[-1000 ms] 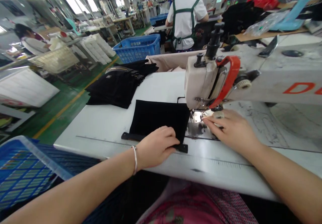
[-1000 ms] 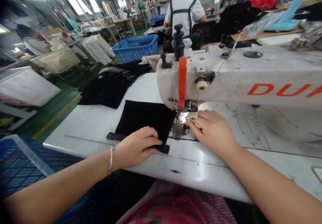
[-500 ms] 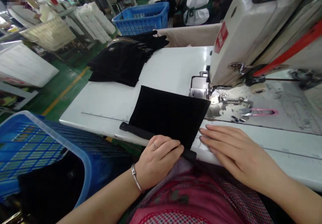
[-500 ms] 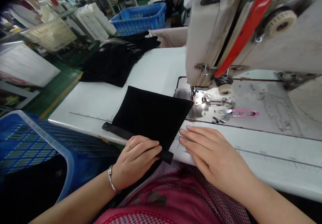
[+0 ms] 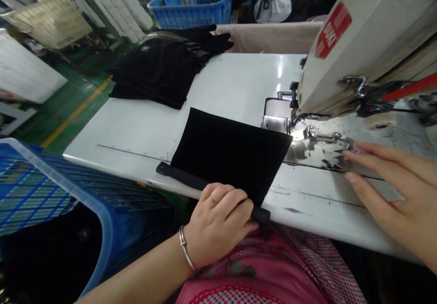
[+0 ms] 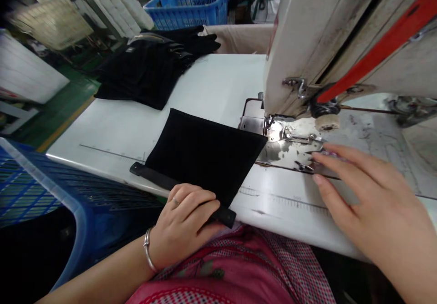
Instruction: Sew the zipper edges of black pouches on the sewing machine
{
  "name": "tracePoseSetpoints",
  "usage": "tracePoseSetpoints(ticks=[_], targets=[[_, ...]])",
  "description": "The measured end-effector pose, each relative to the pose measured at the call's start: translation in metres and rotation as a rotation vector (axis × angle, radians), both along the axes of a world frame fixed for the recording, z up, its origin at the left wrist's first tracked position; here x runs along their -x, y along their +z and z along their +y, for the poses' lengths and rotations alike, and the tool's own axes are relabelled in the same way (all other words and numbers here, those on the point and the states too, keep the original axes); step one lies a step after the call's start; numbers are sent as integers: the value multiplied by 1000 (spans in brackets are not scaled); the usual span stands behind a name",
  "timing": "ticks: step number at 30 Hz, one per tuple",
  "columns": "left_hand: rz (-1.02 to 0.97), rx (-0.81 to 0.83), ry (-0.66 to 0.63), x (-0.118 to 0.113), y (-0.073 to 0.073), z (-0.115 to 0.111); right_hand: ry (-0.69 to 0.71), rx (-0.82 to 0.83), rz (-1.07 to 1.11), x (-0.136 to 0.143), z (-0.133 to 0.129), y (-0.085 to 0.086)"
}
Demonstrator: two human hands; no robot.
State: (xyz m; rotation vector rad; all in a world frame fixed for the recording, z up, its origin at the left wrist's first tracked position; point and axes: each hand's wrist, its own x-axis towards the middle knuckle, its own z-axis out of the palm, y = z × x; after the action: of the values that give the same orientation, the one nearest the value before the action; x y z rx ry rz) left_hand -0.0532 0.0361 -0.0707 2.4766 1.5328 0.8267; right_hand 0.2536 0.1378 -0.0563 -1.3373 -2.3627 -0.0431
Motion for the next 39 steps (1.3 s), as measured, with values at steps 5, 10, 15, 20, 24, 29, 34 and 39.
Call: tracePoseSetpoints(ticks=[5,10,15,20,24,29,34,39], targets=[[21,201,51,-15,28,14,-56,60,-131,-21,18,-13],[-9,365,-4,-32,38,46,-241,-79,-141,-16,19,-15],[-177,397,-56,-31,27,63,-230,269,125,17,-21,-4],[-290,412,5,-24,27,59,22,358,104,62,-50,0],[-269,402,25,-25,26,58,70,327,29,85,-44,0],[-237,363,4,-25,23,60,129,272,28,98,-38,-4],[-214,318,68,-20,17,57,-16,236,201,83,-28,-7],[-227,254,104,-7,-9,66,-222,6,349,19,-8,-5]])
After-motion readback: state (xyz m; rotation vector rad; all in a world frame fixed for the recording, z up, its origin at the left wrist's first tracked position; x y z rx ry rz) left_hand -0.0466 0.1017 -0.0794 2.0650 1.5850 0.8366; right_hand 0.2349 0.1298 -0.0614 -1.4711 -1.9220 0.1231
